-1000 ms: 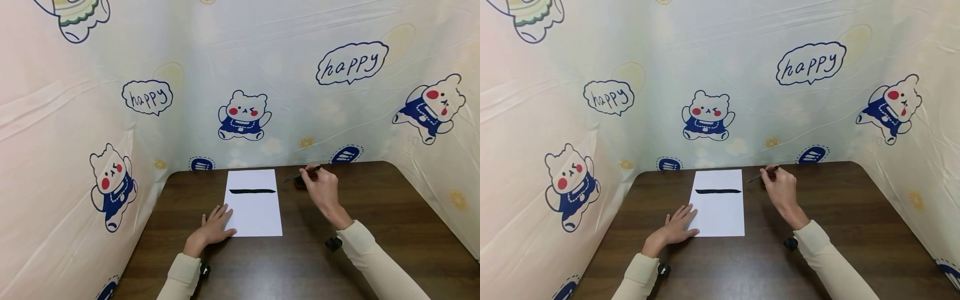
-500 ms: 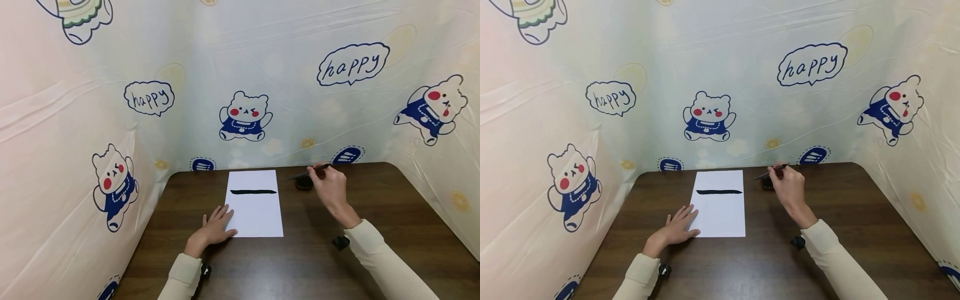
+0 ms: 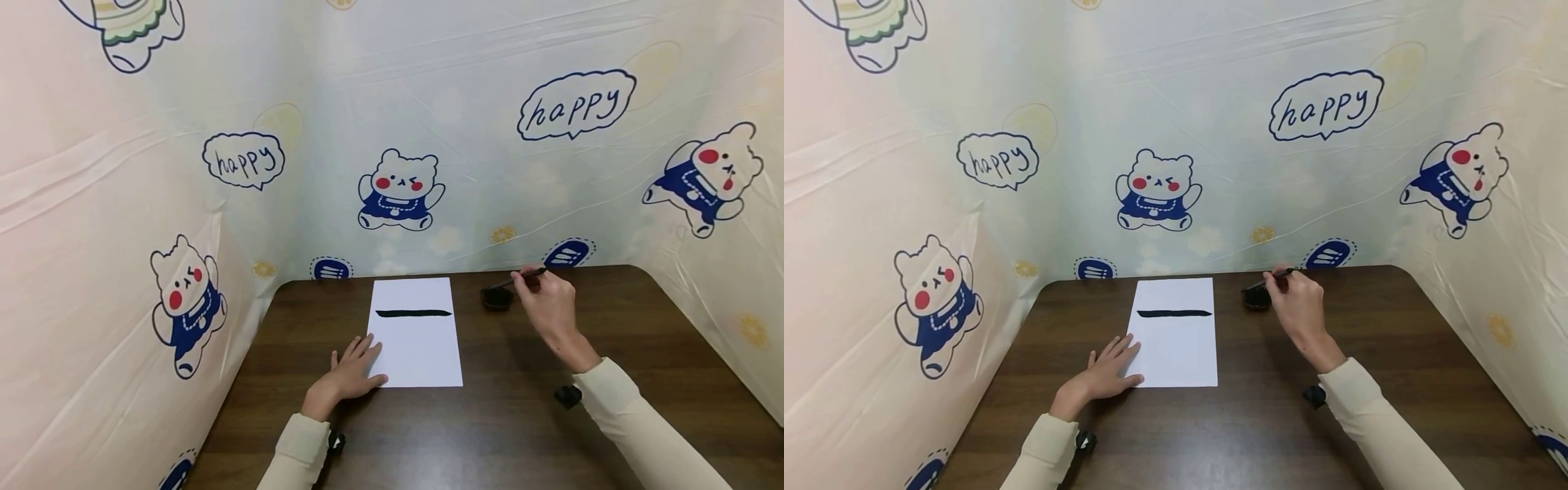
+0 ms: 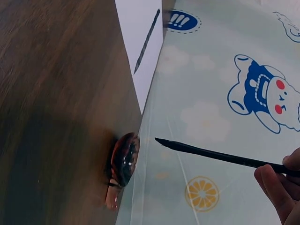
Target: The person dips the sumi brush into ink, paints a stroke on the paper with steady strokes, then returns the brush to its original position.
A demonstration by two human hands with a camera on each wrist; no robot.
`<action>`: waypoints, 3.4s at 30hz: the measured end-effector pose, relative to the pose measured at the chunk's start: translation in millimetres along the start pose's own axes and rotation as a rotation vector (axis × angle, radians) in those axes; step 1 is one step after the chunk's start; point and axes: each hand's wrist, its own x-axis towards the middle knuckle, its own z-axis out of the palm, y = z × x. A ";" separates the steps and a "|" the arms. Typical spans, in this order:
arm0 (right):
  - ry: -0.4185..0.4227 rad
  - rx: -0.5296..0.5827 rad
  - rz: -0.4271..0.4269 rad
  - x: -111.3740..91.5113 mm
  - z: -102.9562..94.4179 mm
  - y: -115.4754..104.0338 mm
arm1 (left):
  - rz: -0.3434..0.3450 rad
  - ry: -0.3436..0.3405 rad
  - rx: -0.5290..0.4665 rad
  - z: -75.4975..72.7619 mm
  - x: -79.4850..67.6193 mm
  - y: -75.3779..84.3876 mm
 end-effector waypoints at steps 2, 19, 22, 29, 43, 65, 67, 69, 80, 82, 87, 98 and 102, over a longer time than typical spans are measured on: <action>0.000 -0.004 0.001 0.7 -1.2 1.8 | -0.003 -0.002 -0.005 0.7 0.2 -0.9; 0.015 -0.067 0.000 8.9 -11.3 13.4 | 0.027 0.053 -0.024 23.5 19.3 -30.8; 0.007 -0.076 -0.004 9.5 -12.7 15.2 | 0.035 0.052 -0.037 18.4 15.1 -25.6; 0.009 -0.087 -0.030 9.5 -16.3 18.8 | 0.031 0.021 -0.041 0.7 0.0 -4.5; -0.034 -0.085 0.000 2.9 -18.4 24.4 | 0.008 0.011 -0.002 -1.0 -1.7 0.1; -0.043 -0.059 -0.210 -6.6 -19.5 32.6 | 0.049 0.057 -0.061 13.4 5.7 -14.5; -0.047 -0.059 -0.227 -7.6 -19.8 33.2 | 0.037 0.052 -0.057 12.3 5.8 -12.7; -0.051 -0.056 -0.247 -8.7 -19.8 33.9 | 0.024 0.044 -0.040 13.5 8.4 -14.7; -0.077 -0.015 -0.333 -15.7 -20.1 36.3 | 0.041 0.063 -0.052 22.4 14.4 -26.1; -0.089 -0.022 -0.342 -16.6 -20.3 37.2 | 0.042 0.061 -0.052 22.0 13.9 -25.6; -0.117 -0.063 -0.387 -18.8 -19.6 39.6 | 0.037 0.057 -0.058 18.9 10.8 -21.6; -0.152 -0.111 -0.516 -26.8 -17.4 46.4 | 0.047 0.034 -0.047 4.3 0.4 -7.0; -0.215 -0.140 -0.570 -30.4 -19.5 50.3 | 0.041 0.044 -0.052 9.4 4.7 -12.9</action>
